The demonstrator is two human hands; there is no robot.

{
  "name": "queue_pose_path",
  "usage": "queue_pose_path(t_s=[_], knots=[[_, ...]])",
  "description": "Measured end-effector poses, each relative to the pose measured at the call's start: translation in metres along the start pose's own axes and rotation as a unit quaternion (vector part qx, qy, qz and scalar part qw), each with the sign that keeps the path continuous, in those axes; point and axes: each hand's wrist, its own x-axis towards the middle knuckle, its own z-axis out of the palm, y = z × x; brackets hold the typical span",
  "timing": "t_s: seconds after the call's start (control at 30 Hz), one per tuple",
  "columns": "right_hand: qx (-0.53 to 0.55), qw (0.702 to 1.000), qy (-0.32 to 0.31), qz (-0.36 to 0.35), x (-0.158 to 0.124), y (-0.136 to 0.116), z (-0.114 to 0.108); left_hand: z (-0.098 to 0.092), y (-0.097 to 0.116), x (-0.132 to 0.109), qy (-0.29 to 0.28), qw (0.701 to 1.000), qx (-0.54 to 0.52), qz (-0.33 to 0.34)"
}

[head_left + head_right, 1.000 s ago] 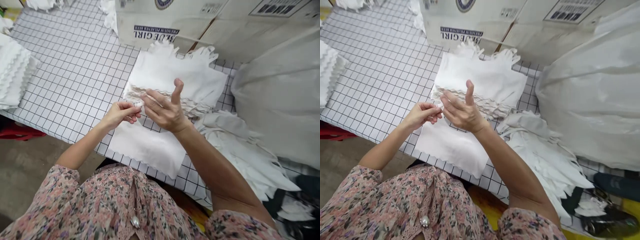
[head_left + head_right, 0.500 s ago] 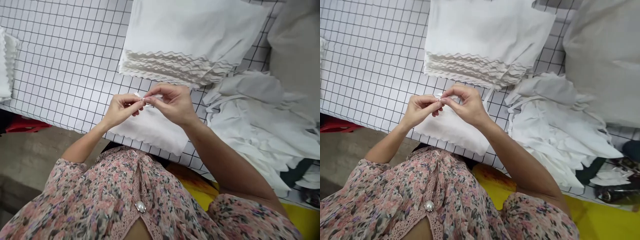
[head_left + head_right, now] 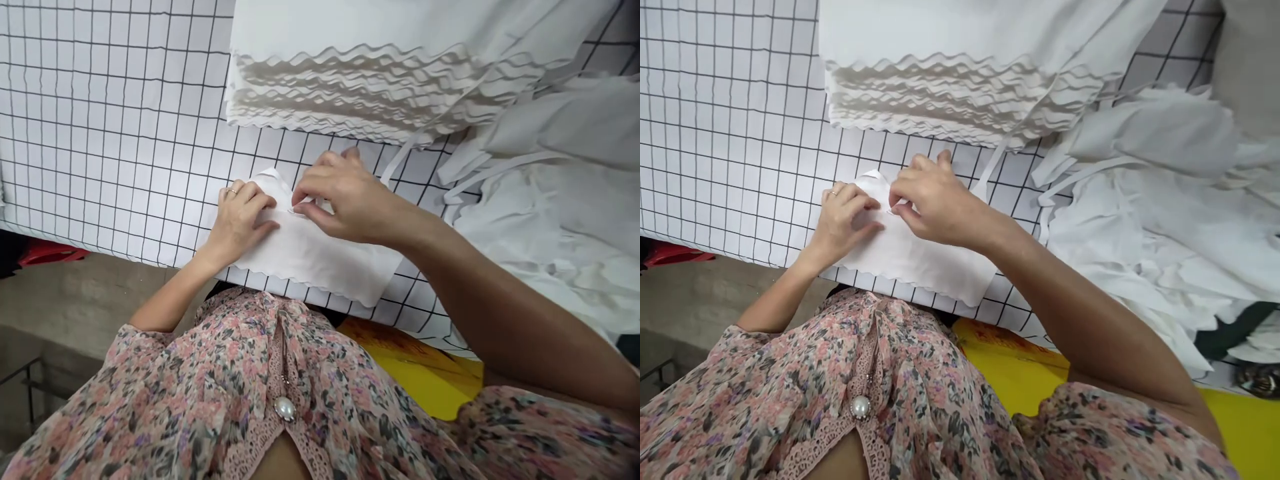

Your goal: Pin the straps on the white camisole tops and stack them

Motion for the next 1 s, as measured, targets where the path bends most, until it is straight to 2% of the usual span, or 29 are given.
queue_pose_path(t_s=[0.17, 0.37, 0.53, 0.73, 1.0], knots=[[0.004, 1.000, 0.015, -0.021, 0.007, 0.002, 0.013, 0.009, 0.000, 0.000, 0.005, 1.000, -0.012, -0.013], [0.004, 0.998, -0.031, -0.062, 0.015, 0.001, 0.014, 0.007, -0.003, -0.001, -0.006, 0.999, -0.047, -0.011], [-0.006, 0.997, -0.040, -0.071, 0.016, 0.007, 0.021, 0.007, -0.004, -0.003, 0.000, 0.998, -0.063, -0.008], [0.010, 0.997, -0.012, -0.080, 0.015, 0.003, 0.034, 0.006, -0.004, -0.003, -0.005, 0.996, -0.084, -0.009], [0.022, 0.997, 0.024, -0.067, 0.010, -0.002, 0.036, -0.003, -0.003, -0.003, -0.022, 0.991, -0.125, -0.032]])
